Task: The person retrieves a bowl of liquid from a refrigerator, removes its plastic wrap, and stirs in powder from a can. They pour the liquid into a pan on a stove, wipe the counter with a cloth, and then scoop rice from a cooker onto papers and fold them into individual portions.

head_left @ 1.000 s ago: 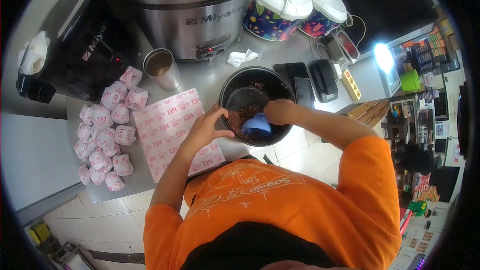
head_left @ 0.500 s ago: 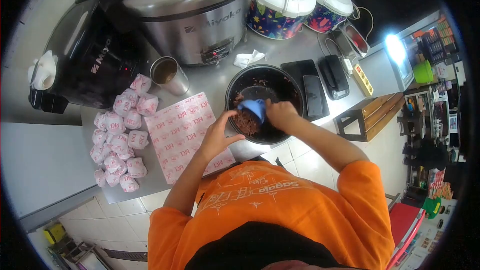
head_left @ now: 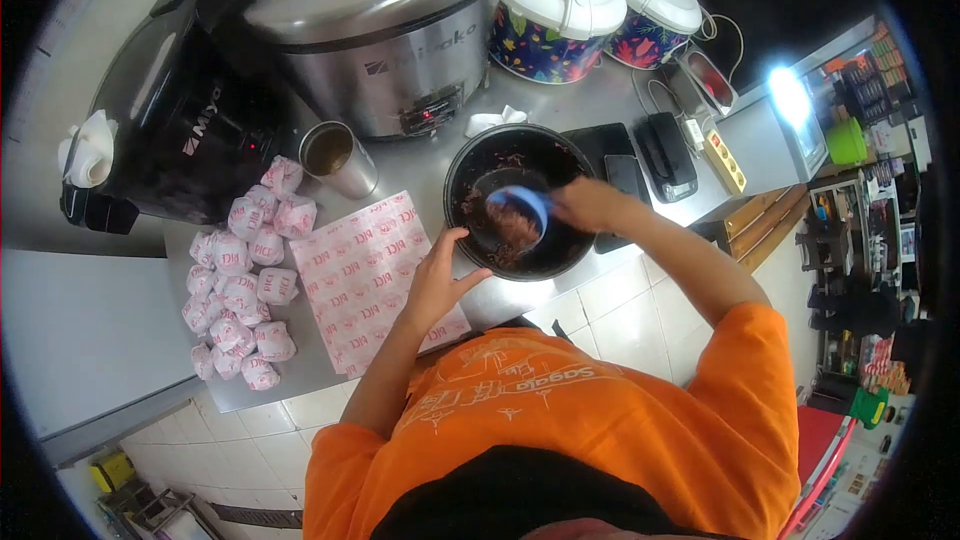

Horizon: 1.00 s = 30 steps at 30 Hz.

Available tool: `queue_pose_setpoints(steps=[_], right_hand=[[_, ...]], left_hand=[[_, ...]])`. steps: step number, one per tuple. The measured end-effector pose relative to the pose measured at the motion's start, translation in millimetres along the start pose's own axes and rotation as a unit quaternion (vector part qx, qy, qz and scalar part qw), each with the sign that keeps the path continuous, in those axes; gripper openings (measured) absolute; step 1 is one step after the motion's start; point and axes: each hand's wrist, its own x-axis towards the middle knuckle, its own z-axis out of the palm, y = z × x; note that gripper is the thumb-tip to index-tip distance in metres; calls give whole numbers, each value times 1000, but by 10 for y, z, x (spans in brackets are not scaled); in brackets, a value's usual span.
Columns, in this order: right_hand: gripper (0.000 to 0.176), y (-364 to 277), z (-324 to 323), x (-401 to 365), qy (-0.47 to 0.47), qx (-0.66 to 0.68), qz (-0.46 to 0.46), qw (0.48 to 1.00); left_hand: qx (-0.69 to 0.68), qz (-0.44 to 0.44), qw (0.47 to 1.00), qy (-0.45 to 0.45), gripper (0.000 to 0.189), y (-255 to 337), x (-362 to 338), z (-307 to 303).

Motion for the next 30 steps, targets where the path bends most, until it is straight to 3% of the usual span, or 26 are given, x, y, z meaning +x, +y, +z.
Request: queue_pose_setpoints(steps=[1, 3, 4, 7, 10, 14, 16, 17, 19, 20, 22, 23, 25, 26, 28, 30], right_hand=[[25, 46, -18, 59, 0, 0, -2, 1000], [28, 103, -36, 150, 17, -179, 55, 982], [28, 75, -20, 147, 20, -178, 53, 982], [35, -194, 29, 1, -9, -245, -21, 969], [41, -447, 184, -108, -60, -245, -42, 967], [46, -645, 157, -182, -50, -219, -43, 973], [39, -594, 80, -198, -44, -100, -14, 994], [39, -518, 62, -175, -37, -102, -13, 994], [32, -320, 38, -77, -47, 54, -43, 996], [32, -271, -27, -14, -44, 55, -43, 997], [28, -174, -173, 136, -135, 133, 74, 979], [28, -142, -218, 229, -133, 135, 75, 979], [27, -141, -230, 442, -154, 30, 191, 969], [27, -177, -180, 515, -152, 33, 191, 969], [27, -304, -75, 641, -41, -30, 131, 990], [27, -574, -26, 606, -51, -100, 91, 989]], left_hand=[[-9, -19, 1000, -6, 62, 18, 4, -8], [-5, -28, 1000, -11, 62, 33, 18, -9], [-3, -37, 999, -17, 61, 39, 27, -14], [-13, -25, 1000, 5, 62, -5, 27, 3], [-9, -32, 999, 20, 63, -25, 28, 65], [1, -22, 999, 38, 64, -7, -13, 127], [-2, -27, 998, 50, 65, 20, -49, 192], [0, -28, 999, 44, 66, 44, -67, 208], [-4, -17, 998, 52, 66, 24, -96, 263], [-10, -10, 998, 60, 66, 8, -110, 277], [7, -22, 999, 49, 66, 3, -134, 286], [7, -21, 998, 51, 66, -1, -142, 292], [9, -20, 999, 50, 65, 13, -154, 288], [7, -22, 999, 41, 63, 41, -157, 281], [6, -25, 999, 33, 62, 56, -145, 251], [2, -41, 999, 20, 60, 57, -135, 231]])
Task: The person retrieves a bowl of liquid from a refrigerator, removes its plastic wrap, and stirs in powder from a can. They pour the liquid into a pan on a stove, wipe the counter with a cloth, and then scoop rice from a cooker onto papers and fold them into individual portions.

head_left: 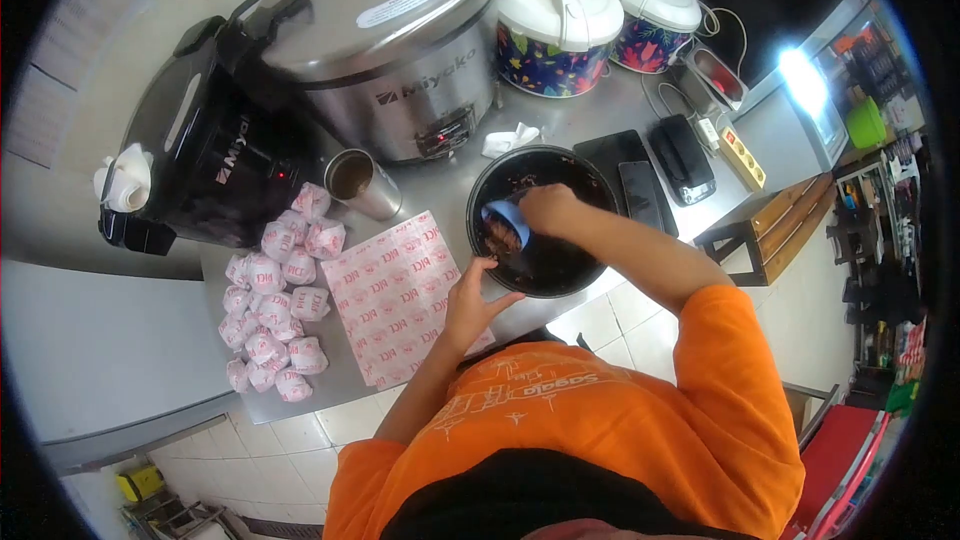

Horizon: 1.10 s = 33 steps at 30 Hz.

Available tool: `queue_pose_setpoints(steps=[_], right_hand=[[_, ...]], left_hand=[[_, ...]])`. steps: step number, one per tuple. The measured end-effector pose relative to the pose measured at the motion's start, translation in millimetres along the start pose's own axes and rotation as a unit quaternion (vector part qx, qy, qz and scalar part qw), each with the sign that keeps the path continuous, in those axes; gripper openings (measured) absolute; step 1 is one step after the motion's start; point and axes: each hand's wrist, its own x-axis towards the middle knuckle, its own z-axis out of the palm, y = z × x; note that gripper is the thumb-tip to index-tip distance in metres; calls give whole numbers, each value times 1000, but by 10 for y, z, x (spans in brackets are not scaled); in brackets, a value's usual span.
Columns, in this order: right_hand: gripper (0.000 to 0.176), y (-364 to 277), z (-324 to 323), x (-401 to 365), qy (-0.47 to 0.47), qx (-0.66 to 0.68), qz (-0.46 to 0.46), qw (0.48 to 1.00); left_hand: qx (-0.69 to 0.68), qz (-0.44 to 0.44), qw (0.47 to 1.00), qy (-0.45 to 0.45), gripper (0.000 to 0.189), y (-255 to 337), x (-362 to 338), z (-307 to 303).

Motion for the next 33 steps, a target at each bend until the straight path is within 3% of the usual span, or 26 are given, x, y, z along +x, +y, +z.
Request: queue_pose_setpoints(steps=[4, 8, 10, 11, 13, 16, 18, 22, 24, 26, 27, 31, 33], right_hand=[[25, -94, 105, -418, 24, -19, -101, 994], [24, 149, 422, -630, 26, 45, -70, 996], [26, 340, 559, -673, 113, 242, -137, 954], [26, 266, 406, -770, 111, 237, -143, 955], [29, 151, 73, -1048, -43, 460, -10, 887], [29, -113, -26, -1138, -73, 529, -39, 844], [30, -409, -20, -1116, -83, 554, -51, 827], [32, -1056, 231, -827, -134, 628, -58, 764], [34, -1313, 536, -550, -124, 612, -58, 779], [31, -1500, 857, -262, -2, 517, -47, 855], [26, -1556, 1189, -53, 280, 336, -119, 892], [27, -1861, 840, -215, 287, 202, -65, 934], [28, -2037, 876, -249, 347, 192, -136, 908]], left_hand=[[-15, -1, 1000, 6, 61, -57, 14, 30], [-54, 43, 996, 56, 67, -62, -35, 113], [-57, 57, 993, 91, 69, -18, -60, 158], [-36, 88, 985, 141, 69, -7, -101, 184], [-14, 118, 974, 194, 69, -39, -202, 127], [48, 105, 978, 172, 69, -313, -562, -290], [137, -38, 990, 3, 65, -650, -934, -584], [276, -74, 958, -29, 56, -1065, -1636, -948], [431, 69, 899, 34, 43, -1181, -1856, -1030], [426, 105, 898, 28, 37, -1367, -1921, -1098], [422, 143, 895, 25, 32, -1446, -1925, -1131], [375, 183, 909, -11, 29, -1563, -1895, -1266], [364, 192, 910, -49, 29, -1577, -1858, -1304]])
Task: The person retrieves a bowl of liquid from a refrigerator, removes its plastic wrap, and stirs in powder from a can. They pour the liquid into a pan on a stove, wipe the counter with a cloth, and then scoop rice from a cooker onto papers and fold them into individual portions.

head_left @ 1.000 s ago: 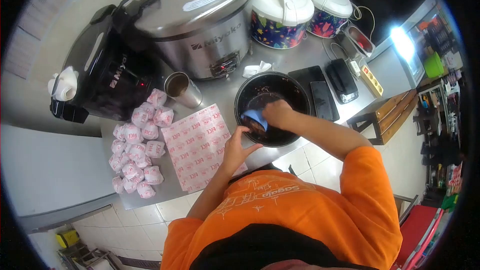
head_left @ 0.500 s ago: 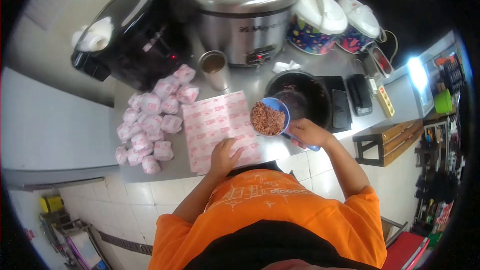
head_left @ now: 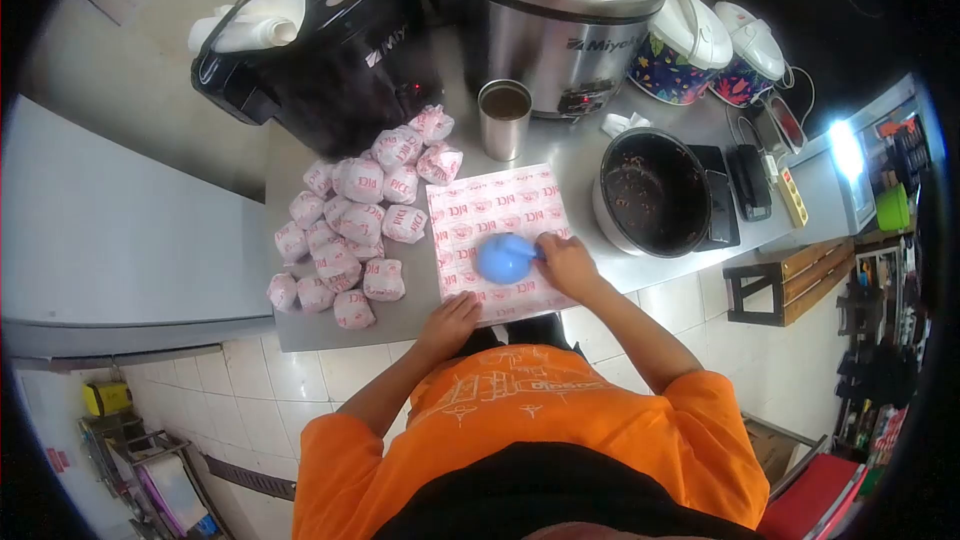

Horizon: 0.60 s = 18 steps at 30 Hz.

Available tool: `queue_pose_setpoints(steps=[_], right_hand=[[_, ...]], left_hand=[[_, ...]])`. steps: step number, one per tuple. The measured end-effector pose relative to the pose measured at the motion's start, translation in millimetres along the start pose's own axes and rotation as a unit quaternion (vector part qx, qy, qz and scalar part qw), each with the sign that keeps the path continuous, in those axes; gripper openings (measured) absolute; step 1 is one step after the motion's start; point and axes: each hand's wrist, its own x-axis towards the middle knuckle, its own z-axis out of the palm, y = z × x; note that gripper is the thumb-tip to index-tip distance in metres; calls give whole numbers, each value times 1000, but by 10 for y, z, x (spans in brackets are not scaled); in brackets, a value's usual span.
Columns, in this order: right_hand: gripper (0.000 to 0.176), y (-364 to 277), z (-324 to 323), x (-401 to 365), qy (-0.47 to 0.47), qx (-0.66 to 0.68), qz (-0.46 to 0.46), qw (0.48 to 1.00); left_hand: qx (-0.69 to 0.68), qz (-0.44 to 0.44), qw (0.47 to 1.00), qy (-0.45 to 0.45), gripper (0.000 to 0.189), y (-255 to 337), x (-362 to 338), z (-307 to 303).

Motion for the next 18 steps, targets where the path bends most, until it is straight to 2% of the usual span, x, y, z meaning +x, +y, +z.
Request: queue_pose_setpoints(steps=[3, 4, 6, 10, 12, 13, 15, 16, 17, 18], right_hand=[[32, -298, 355, -137, -37, -63, 36, 997], [39, -434, 384, -123, -121, 0, 135, 983], [42, -512, 283, -88, -131, -1, 158, 979], [50, -465, 340, 8, -116, -6, 217, 969], [52, -489, 330, 63, -101, -10, 237, 966], [52, -507, 322, 39, -97, -15, 248, 964], [50, -524, 320, -19, -124, 2, 232, 965], [51, -515, 311, -52, -119, -8, 215, 969], [51, -496, 256, -29, -117, -13, 221, 968], [52, -481, 206, -2, -118, -33, 182, 976]], left_hand=[[0, 7, 1000, 5, 27, -56, -19, 92], [-3, 13, 1000, 3, 27, -65, -35, 115], [-10, 32, 997, 67, 23, -88, -46, 156], [-22, 55, 997, 42, 21, -114, -41, 65], [-65, -6, 998, -7, 19, -114, 8, -4], [-69, 6, 998, -7, 19, -104, 46, -66], [-75, -87, 982, -147, 21, -125, 161, -176], [-78, -78, 984, -143, 21, -180, 181, -122], [-109, -63, 991, -50, 18, -224, 154, -42], [-140, -51, 988, 42, 14, -239, 136, 55]])
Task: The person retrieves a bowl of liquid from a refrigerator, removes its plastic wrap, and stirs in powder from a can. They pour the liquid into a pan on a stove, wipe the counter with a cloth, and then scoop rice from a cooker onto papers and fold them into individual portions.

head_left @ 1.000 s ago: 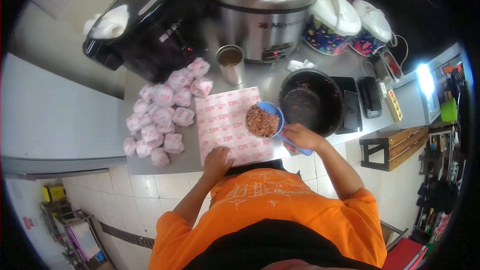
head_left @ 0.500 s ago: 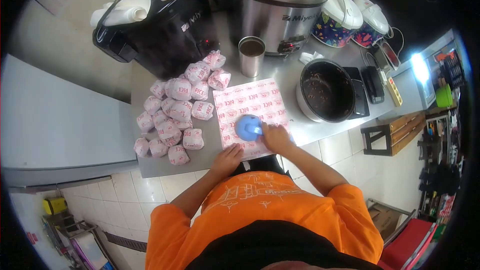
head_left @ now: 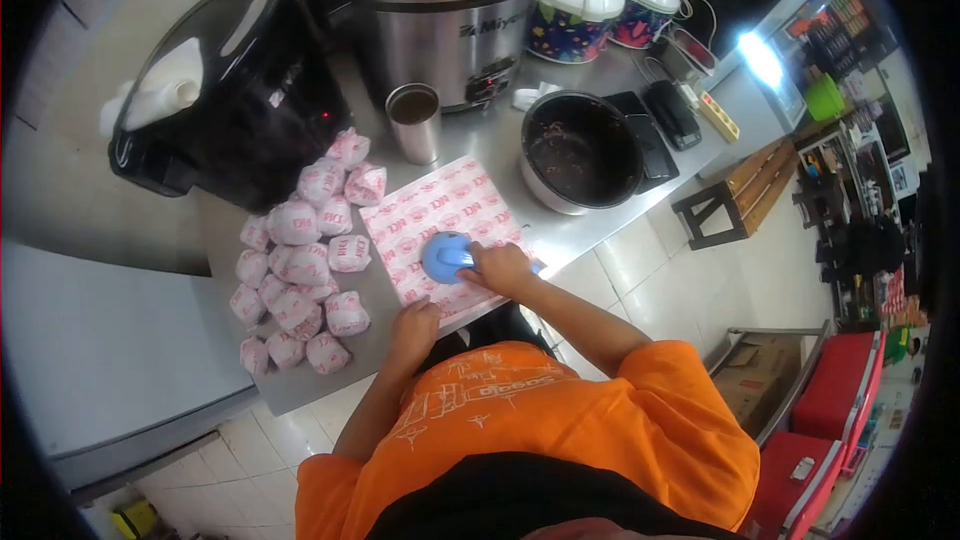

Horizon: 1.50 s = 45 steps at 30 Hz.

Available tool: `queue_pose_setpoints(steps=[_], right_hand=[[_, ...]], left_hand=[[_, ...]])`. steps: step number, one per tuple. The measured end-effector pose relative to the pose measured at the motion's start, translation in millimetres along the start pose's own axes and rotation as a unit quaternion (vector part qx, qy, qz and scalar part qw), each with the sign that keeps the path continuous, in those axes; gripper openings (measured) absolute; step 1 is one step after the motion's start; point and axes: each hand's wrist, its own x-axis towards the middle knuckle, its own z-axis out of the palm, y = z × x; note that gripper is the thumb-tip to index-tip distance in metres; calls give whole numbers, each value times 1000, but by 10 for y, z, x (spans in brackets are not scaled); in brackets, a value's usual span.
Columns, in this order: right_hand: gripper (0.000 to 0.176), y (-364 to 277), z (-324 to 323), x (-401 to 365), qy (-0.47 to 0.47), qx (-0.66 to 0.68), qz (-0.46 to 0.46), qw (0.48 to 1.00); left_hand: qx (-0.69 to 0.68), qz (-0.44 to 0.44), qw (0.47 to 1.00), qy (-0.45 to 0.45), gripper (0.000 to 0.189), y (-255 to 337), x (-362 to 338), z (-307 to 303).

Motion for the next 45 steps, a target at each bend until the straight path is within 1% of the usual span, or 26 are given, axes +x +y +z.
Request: queue_pose_setpoints(steps=[3, 5, 7, 9, 11, 14, 16, 17, 19, 21, 23, 24, 25, 26, 27, 29, 31, 33, 35, 36, 37, 38, 39, 40, 43, 45], right_hand=[[55, 129, -94, 69, 31, 11, -71, 997], [50, 130, -484, 27, 148, 22, -57, 987], [46, 351, -901, -20, 208, 1, 31, 978], [39, 650, -1391, -153, 227, 1, 86, 970], [36, 1203, -1464, -202, 310, -113, 93, 940], [31, 1765, -1425, -214, 286, -166, 114, 937], [27, 1857, -1423, -179, 116, -219, 189, 950], [27, 1846, -1413, -141, 116, -217, 180, 952], [27, 1741, -1412, -68, 244, -245, 58, 937], [31, 1328, -1432, 8, 276, -160, -43, 947], [41, 936, -1265, 17, 104, -52, -163, 980], [51, 782, -1041, -62, 103, 53, -241, 964], [55, 655, -749, -108, 82, 60, -274, 957], [43, 569, -591, -173, 75, 19, -289, 954], [43, 570, -540, -124, 73, 20, -292, 953], [27, 574, -439, 22, -155, -63, -212, 963], [18, 729, -233, 196, -97, -25, -194, 976], [16, 761, -225, 328, -78, 177, -86, 977], [16, 704, -157, 362, -68, 130, -68, 987], [15, 701, -71, 365, 18, 95, -88, 991], [14, 660, -70, 360, 104, 57, -108, 987], [14, 612, -66, 320, 107, 55, -104, 987], [14, 532, -46, 245, 188, 24, -135, 973], [14, 435, -25, 156, 266, -7, -164, 950], [37, 285, 319, -130, 52, 97, -302, 947], [54, 2, 130, -315, 102, 14, -292, 951]], left_hand=[[-79, -80, 991, -67, 9, 313, 214, -295], [-84, -76, 992, -50, 9, 328, 259, -249], [-87, -75, 993, -30, 9, 267, 264, -254], [-72, -71, 992, -74, 12, 239, 332, -240], [-74, -99, 987, -103, 14, 229, 368, -251], [-75, -148, 983, -80, 15, 235, 426, -204], [-55, -121, 991, 9, 15, 325, 457, -236], [-51, -128, 990, 14, 15, 380, 471, -262], [-27, -137, 990, -6, 13, 517, 506, -329], [-54, -152, 987, -28, 13, 675, 504, -396], [-83, -164, 981, -54, 12, 775, 455, -403], [-90, -179, 976, -90, 13, 805, 426, -396], [-98, -193, 968, -124, 15, 824, 396, -393], [-107, -178, 971, -119, 17, 826, 360, -391], [-107, -182, 970, -117, 17, 827, 347, -417], [-109, -263, 955, -85, 18, 814, 315, -487], [-125, -268, 954, -45, 18, 501, 232, -433], [-142, -267, 953, -9, 19, 227, 258, -316], [-93, -295, 945, 107, 19, 71, 372, -177], [-81, -283, 948, 124, 19, 12, 406, -103], [-82, -278, 949, 124, 19, 9, 434, -94], [-25, -314, 947, 55, 20, 5, 461, -88], [34, -348, 937, -13, 22, -7, 492, -89], [34, -343, 939, -14, 22, -1, 534, -122], [96, -279, 954, -43, 34, 3, 646, -211], [158, -75, 980, 92, 54, -75, 772, -205]])
